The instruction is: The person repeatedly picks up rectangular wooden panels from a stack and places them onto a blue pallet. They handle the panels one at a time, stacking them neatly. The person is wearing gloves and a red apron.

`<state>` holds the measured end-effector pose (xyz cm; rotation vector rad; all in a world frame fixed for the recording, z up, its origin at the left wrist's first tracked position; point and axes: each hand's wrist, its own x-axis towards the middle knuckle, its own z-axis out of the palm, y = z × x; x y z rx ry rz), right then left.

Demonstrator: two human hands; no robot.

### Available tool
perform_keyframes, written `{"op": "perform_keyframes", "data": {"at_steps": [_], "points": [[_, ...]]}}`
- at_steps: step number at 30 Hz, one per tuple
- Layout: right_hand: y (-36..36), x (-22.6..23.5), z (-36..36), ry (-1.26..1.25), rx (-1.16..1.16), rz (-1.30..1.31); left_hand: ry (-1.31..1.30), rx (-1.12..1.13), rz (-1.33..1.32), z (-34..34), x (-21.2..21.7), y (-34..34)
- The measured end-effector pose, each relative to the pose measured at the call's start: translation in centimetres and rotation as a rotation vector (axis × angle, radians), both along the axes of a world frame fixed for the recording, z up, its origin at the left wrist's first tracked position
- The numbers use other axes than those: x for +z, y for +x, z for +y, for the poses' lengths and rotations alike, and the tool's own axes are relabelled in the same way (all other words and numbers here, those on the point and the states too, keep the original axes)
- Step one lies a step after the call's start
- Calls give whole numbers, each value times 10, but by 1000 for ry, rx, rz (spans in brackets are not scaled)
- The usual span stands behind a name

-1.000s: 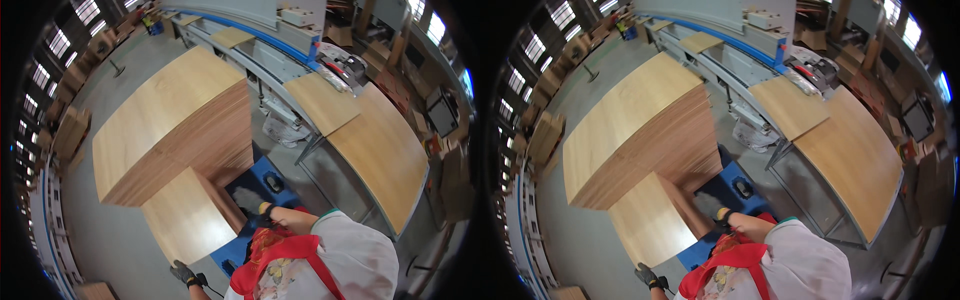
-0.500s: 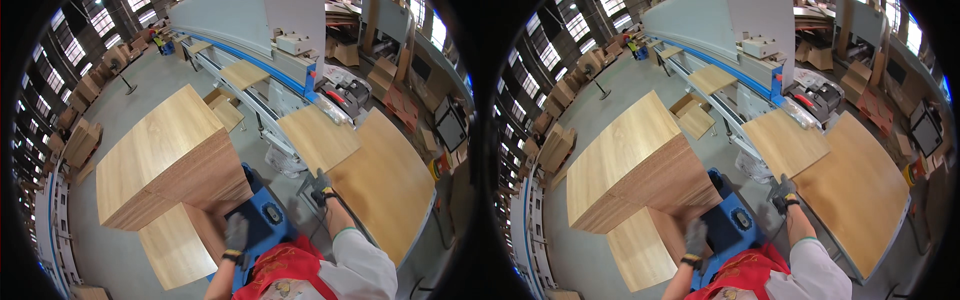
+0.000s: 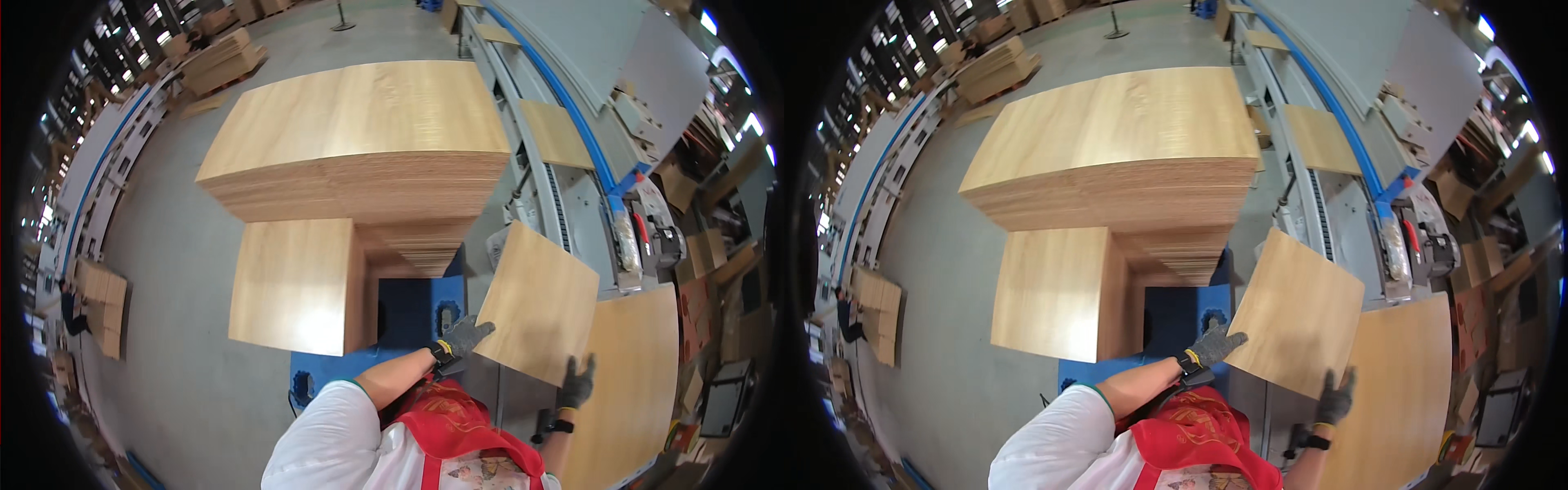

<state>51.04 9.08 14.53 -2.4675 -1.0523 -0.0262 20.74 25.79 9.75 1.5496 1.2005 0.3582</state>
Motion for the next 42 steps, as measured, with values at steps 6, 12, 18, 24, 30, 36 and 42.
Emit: {"op": "perform_keyframes", "data": {"at_steps": [6, 12, 18, 24, 30, 36, 42], "points": [[-45, -30, 11, 188, 13, 1339, -51, 30, -133, -2, 112, -112], [-217, -21, 67, 64, 249, 1339, 70, 497, 327, -54, 141, -304], [-390, -32, 106, 32, 420, 1412, 420, 767, 931, -121, 52, -450], [-461, -72, 162, 120, 829, 996, 167, 1104, 844, -97, 45, -511], [-483, -97, 192, -7, 792, 981, 186, 1301, 589, -84, 52, -535], [-494, -80, 199, -30, 845, 992, 230, 1286, 601, -80, 58, -542], [-394, -73, 191, -117, 1463, -6, 143, 1244, 650, -74, 71, -556]]}}
